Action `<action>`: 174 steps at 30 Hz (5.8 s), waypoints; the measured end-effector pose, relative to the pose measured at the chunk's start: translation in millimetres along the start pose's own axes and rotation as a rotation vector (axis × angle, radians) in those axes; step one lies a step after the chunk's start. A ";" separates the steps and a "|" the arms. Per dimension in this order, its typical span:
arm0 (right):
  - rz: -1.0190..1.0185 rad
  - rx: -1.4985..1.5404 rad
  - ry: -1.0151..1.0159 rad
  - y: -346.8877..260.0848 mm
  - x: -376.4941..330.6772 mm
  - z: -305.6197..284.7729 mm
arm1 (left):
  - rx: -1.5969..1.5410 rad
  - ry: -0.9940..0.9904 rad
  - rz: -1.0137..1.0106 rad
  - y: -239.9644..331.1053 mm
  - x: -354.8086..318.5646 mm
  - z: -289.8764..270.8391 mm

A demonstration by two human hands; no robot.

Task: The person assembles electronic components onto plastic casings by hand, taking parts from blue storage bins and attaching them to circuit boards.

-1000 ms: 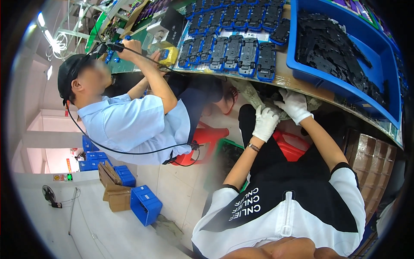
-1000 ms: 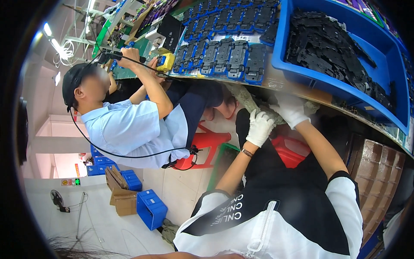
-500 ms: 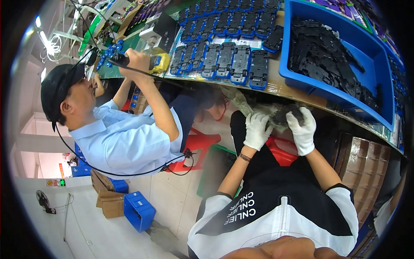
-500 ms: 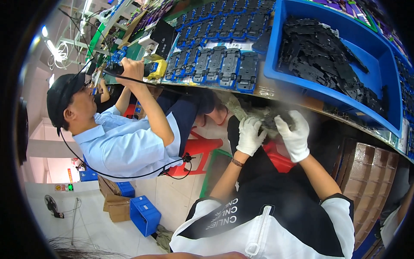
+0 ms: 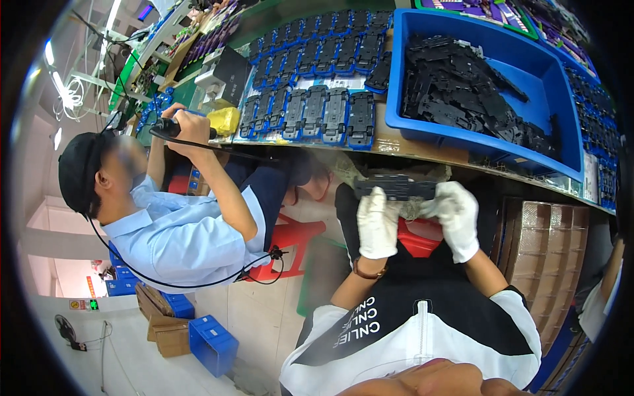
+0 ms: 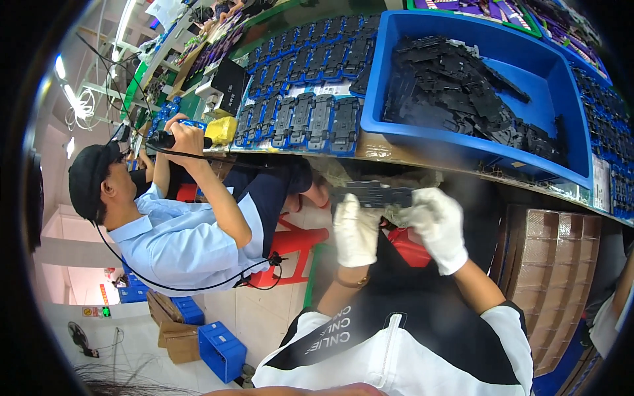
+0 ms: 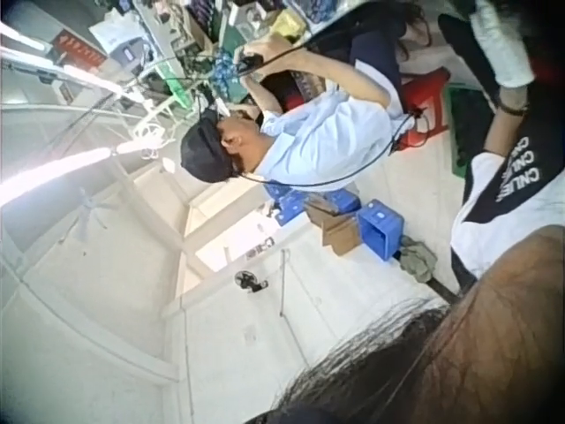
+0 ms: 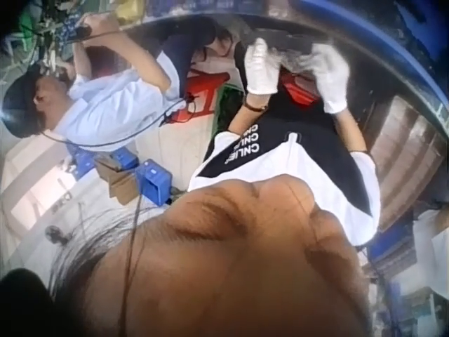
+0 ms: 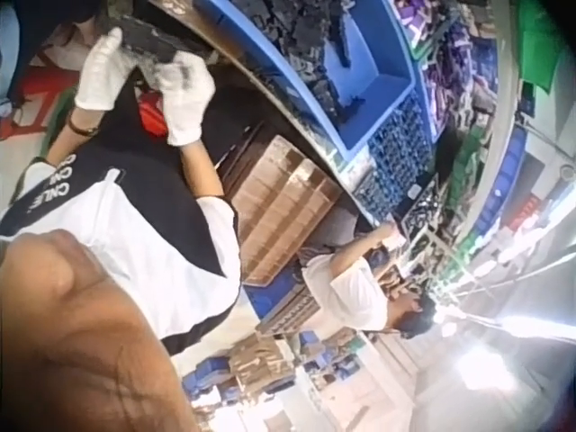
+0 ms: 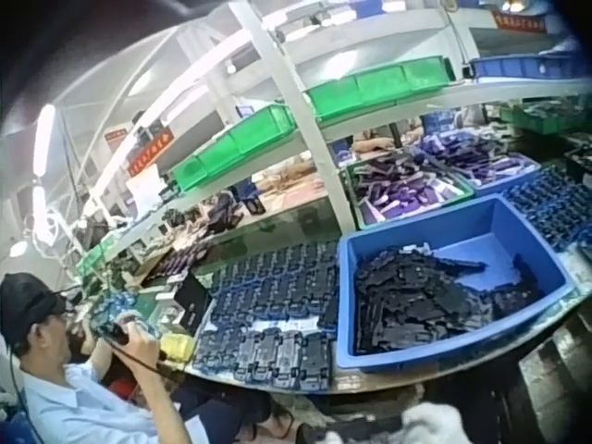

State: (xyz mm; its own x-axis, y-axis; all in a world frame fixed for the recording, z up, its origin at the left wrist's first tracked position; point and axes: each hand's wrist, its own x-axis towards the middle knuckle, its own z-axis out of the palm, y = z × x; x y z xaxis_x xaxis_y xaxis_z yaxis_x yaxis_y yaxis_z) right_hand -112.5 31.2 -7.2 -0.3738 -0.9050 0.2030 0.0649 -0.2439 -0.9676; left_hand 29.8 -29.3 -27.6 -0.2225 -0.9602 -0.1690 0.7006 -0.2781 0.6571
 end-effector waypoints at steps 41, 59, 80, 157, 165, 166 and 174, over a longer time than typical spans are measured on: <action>-0.967 -0.862 0.633 -62.5 -7.7 -102.9 | 0.009 -0.475 -0.386 38.0 -54.2 106.1; -0.973 -0.748 0.439 -63.9 5.4 -74.4 | 0.039 -0.420 -0.369 35.8 -55.8 102.1; -0.897 -0.661 0.399 -65.8 -0.9 -70.2 | 0.021 -0.546 -0.368 32.6 -62.9 91.8; 0.132 -0.010 0.287 -52.6 -11.9 -46.7 | 0.126 -0.203 -0.112 20.9 -65.6 80.7; 0.213 0.043 0.215 -56.4 -11.6 -50.1 | 0.125 -0.189 -0.122 20.6 -64.4 82.3; 0.213 0.043 0.219 -56.1 -11.4 -49.7 | 0.133 -0.176 -0.127 20.2 -64.0 82.6; 0.250 0.056 0.197 -54.3 -13.1 -53.6 | 0.097 -0.207 -0.118 17.6 -63.9 78.5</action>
State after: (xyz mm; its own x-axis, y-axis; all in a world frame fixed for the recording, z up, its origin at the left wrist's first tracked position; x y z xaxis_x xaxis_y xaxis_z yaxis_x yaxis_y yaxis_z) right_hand -160.8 74.9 34.7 -0.5114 -0.8558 -0.0784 0.2263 -0.0461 -0.9730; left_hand 3.2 29.4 52.4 -0.4395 -0.8925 -0.1014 0.5955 -0.3740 0.7110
